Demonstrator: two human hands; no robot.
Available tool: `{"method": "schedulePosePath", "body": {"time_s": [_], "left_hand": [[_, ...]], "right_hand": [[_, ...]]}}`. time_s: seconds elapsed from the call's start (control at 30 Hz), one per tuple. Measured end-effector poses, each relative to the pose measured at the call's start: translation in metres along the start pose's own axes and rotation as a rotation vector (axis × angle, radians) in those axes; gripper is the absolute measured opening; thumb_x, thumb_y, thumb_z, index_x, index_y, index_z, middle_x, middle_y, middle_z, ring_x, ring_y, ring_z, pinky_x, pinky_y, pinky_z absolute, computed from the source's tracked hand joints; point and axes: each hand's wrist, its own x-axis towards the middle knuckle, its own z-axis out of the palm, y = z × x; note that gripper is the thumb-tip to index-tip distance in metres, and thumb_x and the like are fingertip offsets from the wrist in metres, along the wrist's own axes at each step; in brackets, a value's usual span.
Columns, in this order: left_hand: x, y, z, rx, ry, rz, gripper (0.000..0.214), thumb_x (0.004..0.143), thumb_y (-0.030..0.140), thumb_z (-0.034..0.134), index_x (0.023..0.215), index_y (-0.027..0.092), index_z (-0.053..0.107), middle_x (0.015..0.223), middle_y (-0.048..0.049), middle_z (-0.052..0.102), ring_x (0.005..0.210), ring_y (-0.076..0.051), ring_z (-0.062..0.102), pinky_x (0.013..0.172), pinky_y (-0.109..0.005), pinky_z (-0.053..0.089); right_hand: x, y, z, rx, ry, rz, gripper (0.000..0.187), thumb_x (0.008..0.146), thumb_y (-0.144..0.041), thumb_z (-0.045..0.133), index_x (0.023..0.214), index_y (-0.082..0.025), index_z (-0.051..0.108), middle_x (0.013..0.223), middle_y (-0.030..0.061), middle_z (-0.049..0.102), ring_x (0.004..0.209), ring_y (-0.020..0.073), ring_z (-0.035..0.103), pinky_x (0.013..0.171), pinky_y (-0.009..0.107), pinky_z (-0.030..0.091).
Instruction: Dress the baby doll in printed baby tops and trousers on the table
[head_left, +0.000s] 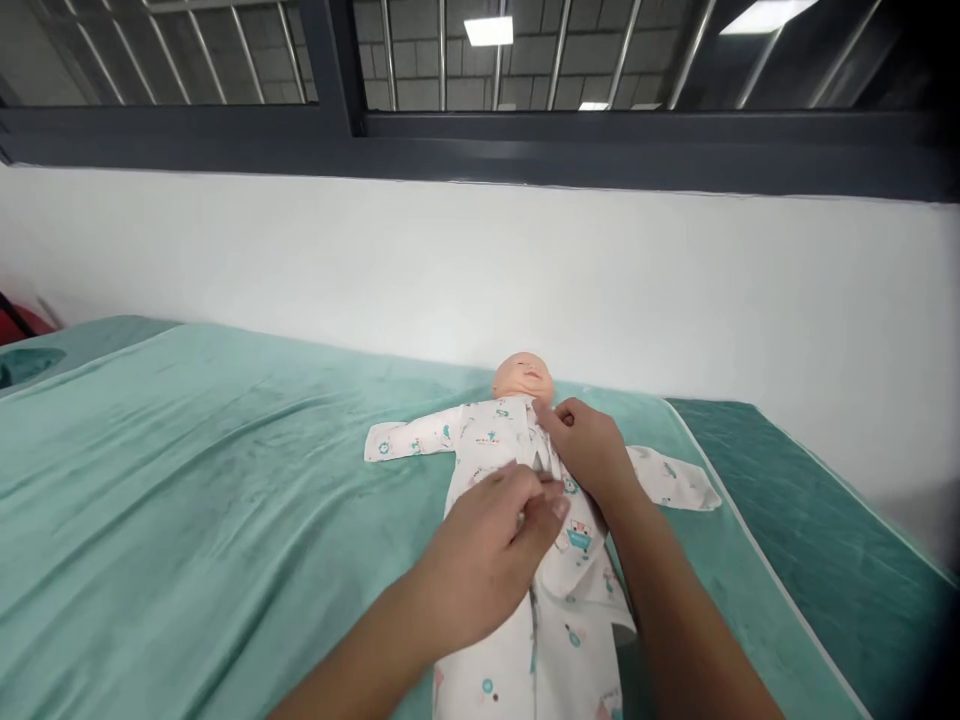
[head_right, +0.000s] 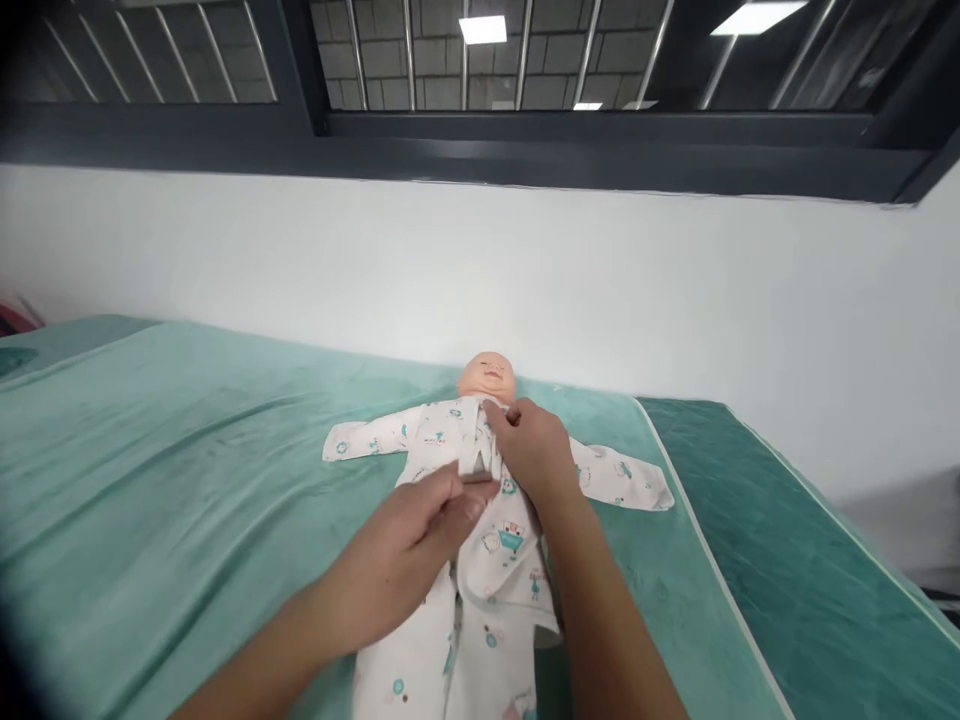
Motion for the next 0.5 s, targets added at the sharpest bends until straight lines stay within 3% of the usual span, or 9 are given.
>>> {"method": "schedulePosePath", "body": {"time_s": [0.07, 0.2, 0.37, 0.5], "left_hand": [[0.009, -0.004, -0.002, -0.05, 0.042, -0.032, 0.033, 0.09, 0.049, 0.05, 0.07, 0.024, 0.053, 0.076, -0.0013, 0.066, 0.071, -0.018, 0.058, 0.064, -0.03, 0.044], [0.055, -0.022, -0.011, 0.012, 0.368, -0.051, 0.027, 0.09, 0.045, 0.052, 0.081, 0.023, 0.066, 0.09, -0.002, 0.072, 0.084, -0.019, 0.062, 0.075, -0.031, 0.046], [0.118, -0.038, 0.0, 0.154, 0.236, -0.074, 0.017, 0.08, 0.036, 0.062, 0.079, 0.02, 0.068, 0.086, -0.0034, 0.072, 0.079, -0.019, 0.063, 0.07, -0.031, 0.045], [0.129, -0.046, 0.009, 0.151, 0.227, -0.085, 0.011, 0.077, 0.03, 0.063, 0.075, 0.02, 0.068, 0.081, -0.0029, 0.072, 0.075, -0.018, 0.063, 0.068, -0.03, 0.043]], "right_hand": [[-0.002, 0.0, 0.004, -0.018, -0.015, 0.034, 0.039, 0.082, -0.06, 0.054, 0.068, -0.023, 0.053, 0.066, 0.0022, 0.062, 0.06, 0.0182, 0.051, 0.056, 0.029, 0.033], [-0.005, 0.002, 0.003, 0.015, -0.011, 0.063, 0.026, 0.08, -0.049, 0.056, 0.073, -0.023, 0.056, 0.071, 0.0034, 0.066, 0.064, 0.0198, 0.055, 0.058, 0.029, 0.035], [-0.002, 0.011, 0.005, 0.26, 0.016, 0.1, 0.022, 0.078, -0.042, 0.058, 0.072, -0.021, 0.061, 0.067, 0.0008, 0.064, 0.062, 0.0166, 0.052, 0.059, 0.028, 0.037], [-0.001, 0.012, 0.005, 0.612, -0.032, 0.207, 0.026, 0.076, -0.045, 0.062, 0.073, -0.019, 0.062, 0.061, -0.0031, 0.056, 0.055, 0.0119, 0.044, 0.054, 0.025, 0.035]]}}
